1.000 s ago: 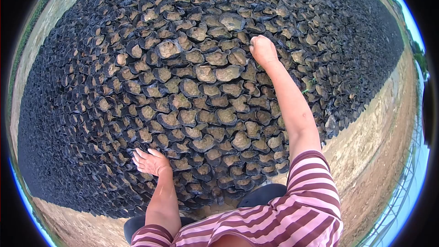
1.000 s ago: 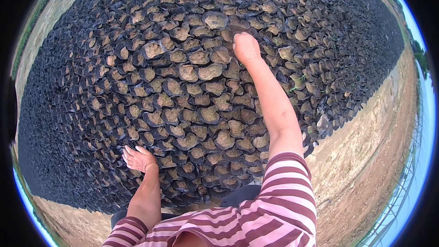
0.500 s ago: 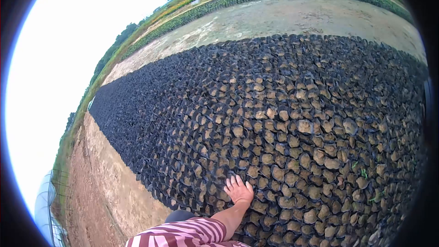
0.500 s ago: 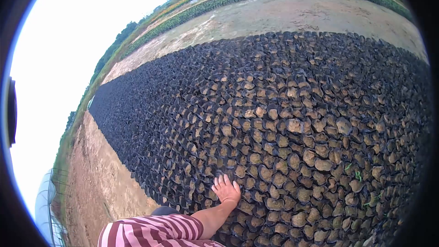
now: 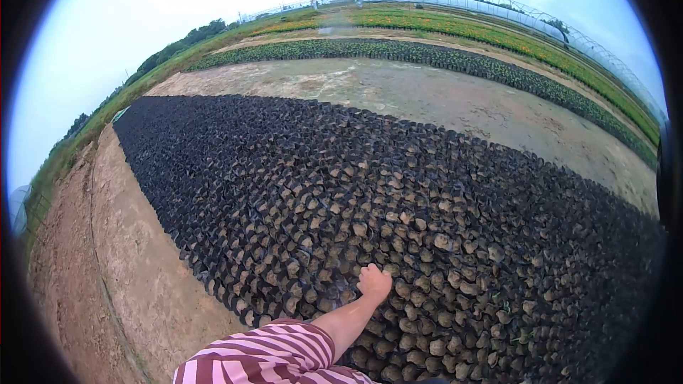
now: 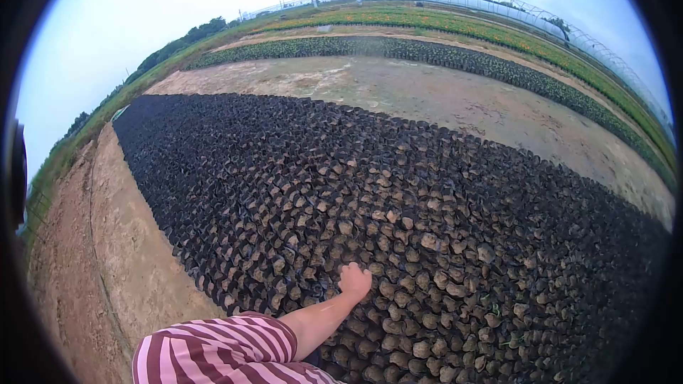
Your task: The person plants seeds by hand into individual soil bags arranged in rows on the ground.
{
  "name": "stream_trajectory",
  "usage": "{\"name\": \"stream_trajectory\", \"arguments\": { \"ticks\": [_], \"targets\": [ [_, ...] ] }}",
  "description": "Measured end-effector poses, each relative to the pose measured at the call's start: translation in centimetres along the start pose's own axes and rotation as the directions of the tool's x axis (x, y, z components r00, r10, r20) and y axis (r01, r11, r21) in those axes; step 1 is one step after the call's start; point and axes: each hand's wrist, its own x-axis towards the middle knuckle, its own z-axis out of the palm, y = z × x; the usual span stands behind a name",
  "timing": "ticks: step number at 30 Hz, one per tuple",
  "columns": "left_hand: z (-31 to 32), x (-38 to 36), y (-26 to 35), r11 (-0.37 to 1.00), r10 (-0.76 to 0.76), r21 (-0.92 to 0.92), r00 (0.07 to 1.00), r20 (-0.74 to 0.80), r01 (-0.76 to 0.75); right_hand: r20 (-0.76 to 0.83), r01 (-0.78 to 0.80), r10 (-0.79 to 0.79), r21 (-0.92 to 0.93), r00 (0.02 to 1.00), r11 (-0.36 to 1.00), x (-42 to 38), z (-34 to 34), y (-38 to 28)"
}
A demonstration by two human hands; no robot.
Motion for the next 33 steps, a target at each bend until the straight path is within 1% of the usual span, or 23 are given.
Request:
{"name": "stream_trajectory", "arguments": {
  "ticks": [1,2,3,4,5,6,7,8,9,10,11,12,13,14,16,18,19,21,24,28,31,32,33],
  "targets": [
    [0.9,-0.2,1.1,0.983,0.153,-0.114,0.986,0.067,-0.145,-0.085,0.114,-0.109,0.060,0.990,0.992,2.7,-1.1,-3.0],
    [1.0,-0.5,2.5,0.930,0.317,-0.231,0.942,0.108,-0.286,-0.153,0.209,-0.186,0.147,0.970,0.967,5.3,-2.4,-7.1],
    [1.4,-1.1,3.7,0.864,0.456,-0.306,0.879,0.143,-0.399,-0.160,0.213,-0.166,0.348,0.973,0.913,9.8,-1.6,-10.5],
    [0.9,-2.4,4.7,0.779,0.586,-0.385,0.792,0.169,-0.495,-0.252,0.322,-0.227,0.455,0.941,0.830,8.5,-6.4,-18.9],
    [-0.1,-3.9,5.0,0.716,0.658,-0.437,0.735,0.162,-0.545,-0.374,0.526,-0.381,0.466,0.846,0.711,9.7,-7.3,-23.5],
    [-0.9,-5.4,5.3,0.646,0.725,-0.489,0.671,0.153,-0.587,-0.327,0.521,-0.406,0.540,0.853,0.661,7.4,-11.1,-30.2],
    [-1.4,-6.1,5.4,0.567,0.789,-0.536,0.598,0.136,-0.626,-0.346,0.611,-0.504,0.466,0.791,0.640,6.7,-12.4,-34.8],
    [-1.3,-5.8,5.0,0.607,0.778,-0.521,0.583,0.236,-0.599,-0.381,0.699,-0.587,0.418,0.714,0.580,6.1,-12.9,-39.0],
    [-0.9,-5.3,4.2,0.648,0.757,-0.498,0.562,0.335,-0.576,-0.468,0.825,-0.679,0.335,0.565,0.456,4.9,-13.3,-42.6],
    [-0.4,-4.8,3.5,0.688,0.726,-0.467,0.537,0.431,-0.555,-0.486,0.852,-0.702,0.352,0.520,0.388,3.8,-13.2,-45.7],
    [0.2,-4.6,3.1,0.675,0.725,-0.535,0.592,0.351,-0.509,-0.501,0.871,-0.715,0.332,0.488,0.361,2.7,-12.8,-48.1],
    [0.6,-4.3,2.8,0.650,0.719,-0.610,0.627,0.300,-0.453,-0.509,0.889,-0.731,0.313,0.454,0.335,1.6,-12.1,-49.8],
    [0.7,-4.0,3.0,0.618,0.711,-0.680,0.649,0.270,-0.395,-0.503,0.874,-0.720,0.349,0.478,0.337,0.7,-10.9,-50.8],
    [0.7,-3.8,3.4,0.603,0.721,-0.718,0.623,0.303,-0.349,-0.498,0.858,-0.707,0.387,0.502,0.337,-0.2,-9.5,-51.4],
    [0.8,-3.6,3.7,0.583,0.734,-0.768,0.578,0.357,-0.266,-0.382,0.846,-0.769,0.378,0.513,0.377,-1.0,-6.7,-51.5],
    [0.8,-3.7,3.8,0.571,0.753,-0.786,0.533,0.387,-0.236,-0.325,0.832,-0.786,0.388,0.526,0.396,-1.5,-5.8,-51.5],
    [0.9,-3.9,3.6,0.564,0.762,-0.795,0.512,0.397,-0.222,-0.328,0.837,-0.788,0.379,0.520,0.394,-1.4,-5.5,-51.6],
    [1.1,-4.1,3.3,0.548,0.779,-0.808,0.484,0.399,-0.216,-0.331,0.848,-0.798,0.365,0.504,0.384,-1.3,-5.1,-51.9],
    [1.4,-4.2,2.5,0.526,0.805,-0.820,0.444,0.394,-0.225,-0.320,0.844,-0.795,0.350,0.515,0.406,-1.1,-4.3,-51.9],
    [1.7,-4.8,1.8,0.489,0.839,-0.836,0.397,0.372,-0.250,-0.318,0.852,-0.802,0.330,0.505,0.405,-1.1,-3.6,-52.1],
    [1.9,-4.8,1.5,0.465,0.852,-0.849,0.388,0.352,-0.252,-0.307,0.854,-0.808,0.323,0.503,0.409,-1.1,-2.9,-52.3],
    [2.1,-4.7,1.5,0.458,0.848,-0.857,0.404,0.343,-0.234,-0.301,0.855,-0.812,0.322,0.501,0.408,-1.1,-2.7,-52.3],
    [2.2,-4.8,1.4,0.430,0.838,-0.884,0.446,0.315,-0.184,-0.297,0.856,-0.815,0.321,0.498,0.406,-1.2,-2.6,-52.3]
  ]
}}
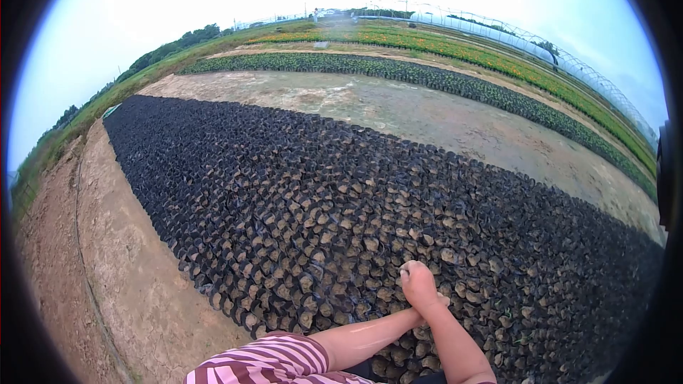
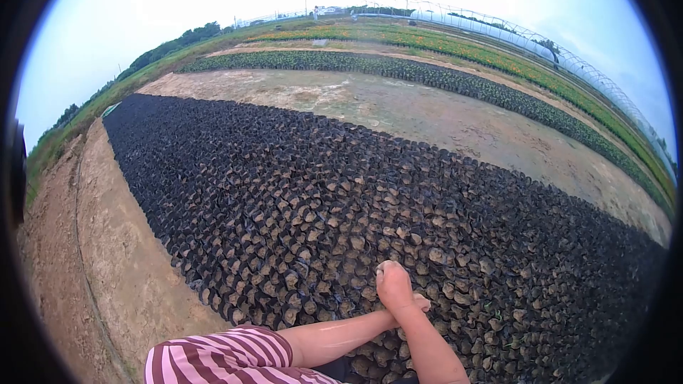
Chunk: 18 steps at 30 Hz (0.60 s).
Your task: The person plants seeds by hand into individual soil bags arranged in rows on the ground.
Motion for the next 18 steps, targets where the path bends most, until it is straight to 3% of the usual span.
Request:
{"name": "stream_trajectory", "arguments": {
  "ticks": [2,4,6,9,18],
  "targets": [
    [-0.3,0.0,-0.1,0.992,0.073,0.100,0.997,0.022,-0.075,-0.001,0.004,-0.004,-0.011,1.000,1.000,-0.1,0.1,-0.1],
    [-0.6,0.0,-0.2,0.992,0.025,0.122,1.000,0.014,-0.027,-0.003,0.024,-0.024,-0.017,1.000,1.000,-0.1,0.2,-0.2],
    [-0.2,-0.2,1.6,0.988,-0.144,0.057,0.989,-0.024,0.145,-0.001,0.059,-0.059,-0.020,0.998,0.998,-0.2,0.0,-0.3],
    [-0.1,-0.9,3.7,0.975,-0.223,0.020,0.975,-0.005,0.223,-0.001,0.054,-0.054,-0.016,0.999,0.998,-0.3,-0.1,-0.4],
    [0.0,-0.1,1.9,0.978,-0.195,0.080,0.981,0.013,0.194,0.002,0.027,-0.027,-0.021,1.000,0.999,-0.6,-0.7,-0.4]
  ]
}}
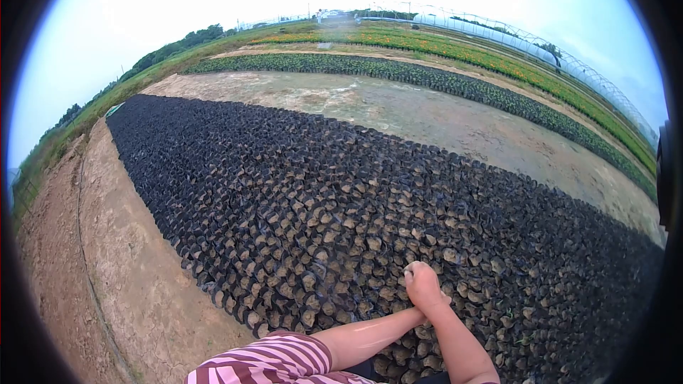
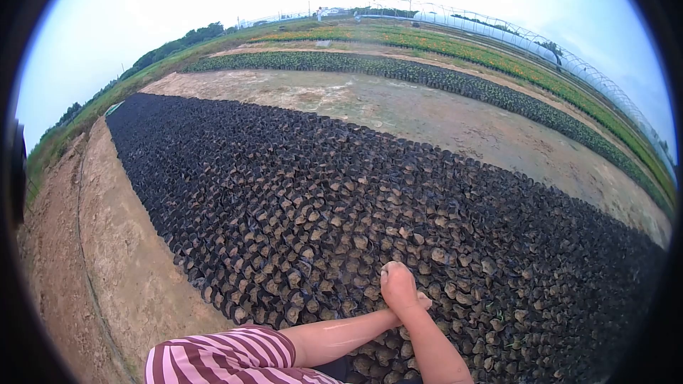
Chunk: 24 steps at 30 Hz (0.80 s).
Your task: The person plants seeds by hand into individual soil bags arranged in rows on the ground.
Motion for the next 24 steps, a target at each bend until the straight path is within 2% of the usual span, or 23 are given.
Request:
{"name": "stream_trajectory", "arguments": {
  "ticks": [3,6,9,18,24],
  "targets": [
    [0.5,0.1,-0.3,0.995,-0.027,-0.095,0.998,-0.051,0.022,-0.003,0.001,-0.001,-0.002,1.000,1.000,-0.1,0.0,0.3],
    [0.8,0.1,-0.4,0.992,0.031,-0.113,0.991,-0.134,-0.046,-0.008,0.007,-0.007,-0.007,1.000,1.000,-0.1,0.1,0.4],
    [0.4,-0.1,-0.2,0.993,0.098,-0.062,0.989,-0.113,-0.105,-0.015,0.012,-0.012,-0.006,1.000,1.000,-0.1,0.4,0.6],
    [-0.4,-0.7,-0.2,0.995,0.078,-0.056,0.993,-0.088,-0.083,-0.036,-0.001,0.001,0.018,0.999,1.000,0.1,0.2,0.0],
    [-0.1,-0.7,-0.1,0.995,0.075,-0.061,0.994,-0.081,-0.080,0.096,-0.117,0.121,-0.045,0.988,0.992,0.1,-1.1,-1.6]
  ]
}}
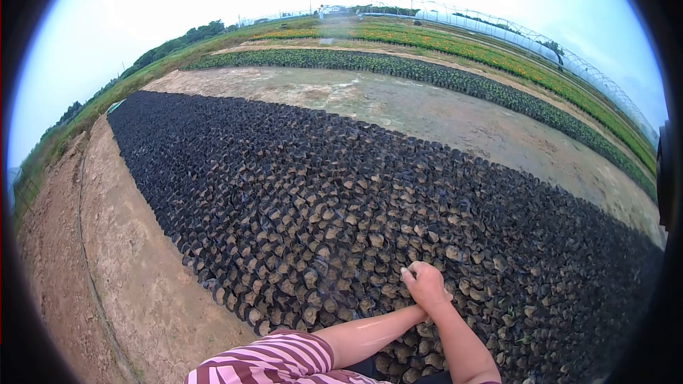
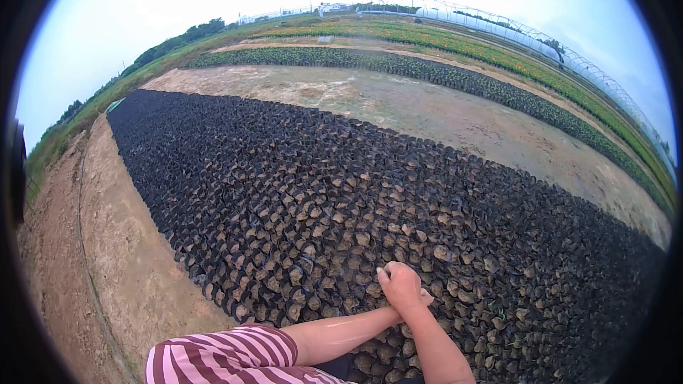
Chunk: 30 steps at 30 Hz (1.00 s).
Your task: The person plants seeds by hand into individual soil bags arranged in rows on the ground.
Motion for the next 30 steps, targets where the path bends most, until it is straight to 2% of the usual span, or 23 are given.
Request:
{"name": "stream_trajectory", "arguments": {
  "ticks": [9,12,15,30],
  "targets": [
    [0.4,-0.2,0.1,1.000,-0.005,0.004,1.000,0.002,0.005,-0.191,0.131,-0.127,0.011,0.973,0.991,0.1,1.8,1.9],
    [0.5,-0.3,0.1,1.000,-0.003,0.005,1.000,0.001,0.003,-0.159,0.112,-0.100,0.070,0.982,0.991,-0.1,1.1,1.1],
    [0.5,-0.3,0.2,1.000,-0.002,0.006,1.000,0.000,0.002,-0.133,0.123,-0.117,0.031,0.984,0.992,-0.1,0.8,0.9],
    [0.0,-0.3,0.1,1.000,-0.006,0.021,1.000,-0.012,0.007,-0.155,0.128,-0.114,0.084,0.981,0.988,0.0,0.9,0.8]
  ]
}}
